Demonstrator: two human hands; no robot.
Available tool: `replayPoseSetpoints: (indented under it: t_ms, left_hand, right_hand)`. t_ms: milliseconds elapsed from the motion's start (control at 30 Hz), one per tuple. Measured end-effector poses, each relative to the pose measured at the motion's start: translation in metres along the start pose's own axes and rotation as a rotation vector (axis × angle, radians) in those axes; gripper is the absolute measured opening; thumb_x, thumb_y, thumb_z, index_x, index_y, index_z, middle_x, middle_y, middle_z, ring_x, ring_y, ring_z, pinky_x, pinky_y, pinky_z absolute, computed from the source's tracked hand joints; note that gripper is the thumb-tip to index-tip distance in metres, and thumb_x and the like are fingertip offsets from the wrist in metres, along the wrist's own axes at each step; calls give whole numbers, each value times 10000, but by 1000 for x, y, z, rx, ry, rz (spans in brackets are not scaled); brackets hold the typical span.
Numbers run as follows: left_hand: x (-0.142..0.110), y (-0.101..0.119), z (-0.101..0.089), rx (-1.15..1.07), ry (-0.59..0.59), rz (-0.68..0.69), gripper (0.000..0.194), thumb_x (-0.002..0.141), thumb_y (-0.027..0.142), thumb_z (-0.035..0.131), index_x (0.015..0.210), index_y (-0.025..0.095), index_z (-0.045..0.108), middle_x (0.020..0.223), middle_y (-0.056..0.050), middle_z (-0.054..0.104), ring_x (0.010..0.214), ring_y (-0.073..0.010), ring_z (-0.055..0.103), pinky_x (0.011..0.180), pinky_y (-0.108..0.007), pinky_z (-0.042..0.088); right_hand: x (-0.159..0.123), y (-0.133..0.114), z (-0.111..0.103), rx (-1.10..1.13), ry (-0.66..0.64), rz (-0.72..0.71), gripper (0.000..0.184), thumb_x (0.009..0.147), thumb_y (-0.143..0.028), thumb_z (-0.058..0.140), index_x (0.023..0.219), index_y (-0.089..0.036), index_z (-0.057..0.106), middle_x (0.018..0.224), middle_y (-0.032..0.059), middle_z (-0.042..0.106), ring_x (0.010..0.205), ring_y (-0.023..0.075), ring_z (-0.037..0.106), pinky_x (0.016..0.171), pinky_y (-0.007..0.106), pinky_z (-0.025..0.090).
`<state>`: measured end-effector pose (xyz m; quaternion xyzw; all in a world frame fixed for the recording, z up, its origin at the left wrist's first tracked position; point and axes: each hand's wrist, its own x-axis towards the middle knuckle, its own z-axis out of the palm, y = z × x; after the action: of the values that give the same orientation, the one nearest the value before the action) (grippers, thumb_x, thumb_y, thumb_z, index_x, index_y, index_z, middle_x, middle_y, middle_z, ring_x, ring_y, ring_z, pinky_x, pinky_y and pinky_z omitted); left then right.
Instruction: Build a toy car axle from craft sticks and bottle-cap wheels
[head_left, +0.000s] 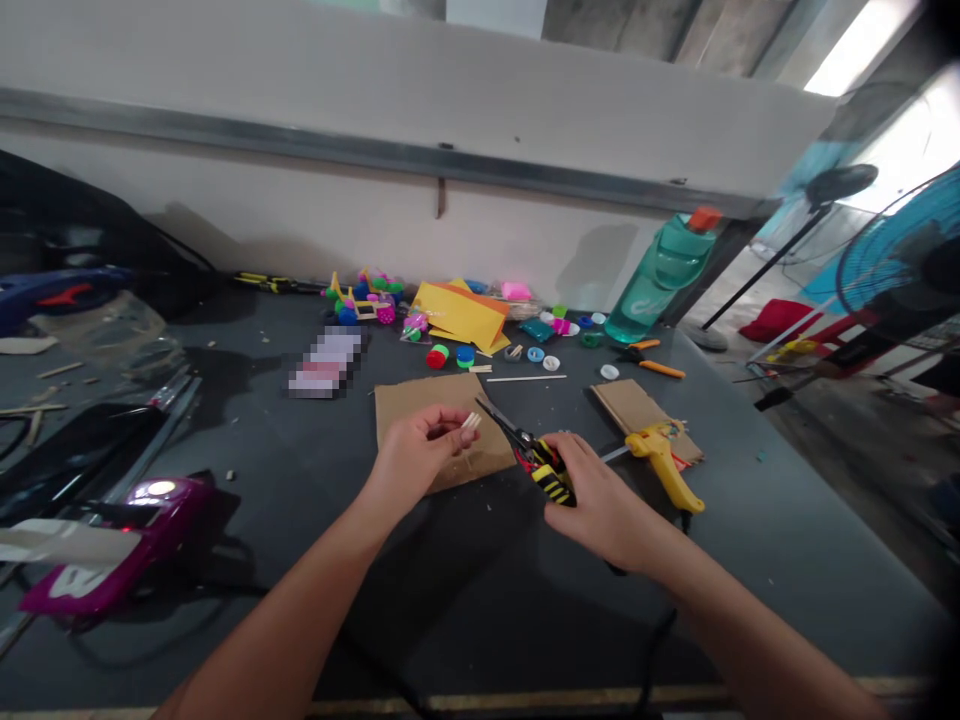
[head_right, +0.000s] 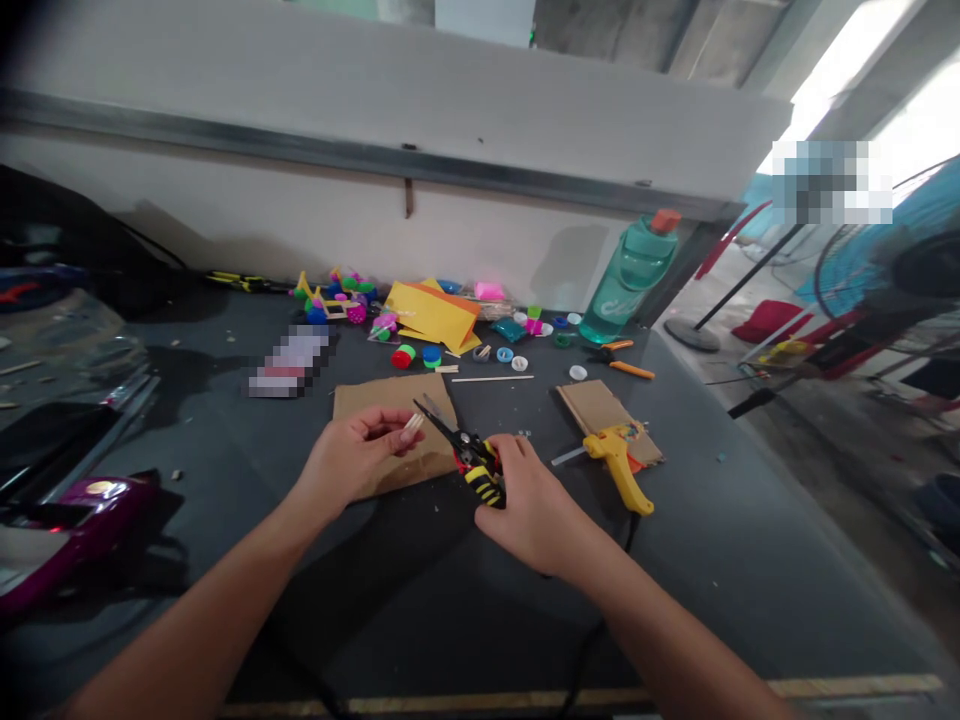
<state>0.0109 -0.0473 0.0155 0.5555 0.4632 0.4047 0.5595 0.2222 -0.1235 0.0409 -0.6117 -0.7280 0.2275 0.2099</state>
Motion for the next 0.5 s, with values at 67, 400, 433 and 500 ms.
replayPoseSetpoints:
  t_ms: [67, 400, 433, 500]
  left_hand:
    - [-2, 3, 0, 15, 21, -2, 194, 704, 285, 680, 854, 165, 655, 766, -29, 691, 711, -135, 639, 687, -281, 524]
    - [-12, 17, 3, -178, -18, -45, 148, 667, 236, 681, 771, 155, 614, 724, 9, 623, 651, -95, 579, 669, -255, 500]
    - [-12, 17, 4, -184, -27, -44, 138, 661, 220, 675, 764, 156, 611, 727, 9, 622, 655, -98, 578, 670, -259, 501]
    - [-13, 16, 4, -194, -39, -43, 115, 657, 201, 663, 747, 157, 605, 726, 5, 622, 658, -105, 577, 667, -267, 502]
  right_hand:
    - [2, 1, 4, 0, -5, -8, 495, 638, -142, 502, 1131, -166, 459, 1132, 123, 534, 1036, 253, 536, 895, 402, 419]
    - [-6, -3, 13, 15, -57, -22, 569, 629, -123, 498, 1188, -178, 408, 1144, 109, 522, 1038, 240, 515, 896, 401, 420]
    - [-7, -3, 14, 14, -64, -19, 568, 627, -122, 499, 1185, -179, 410, 1135, 106, 523, 1031, 239, 514, 896, 402, 419]
    - [-7, -4, 14, 14, -67, -21, 572, 626, -120, 500, 1188, -179, 409, 1131, 105, 522, 1031, 239, 512, 900, 405, 415]
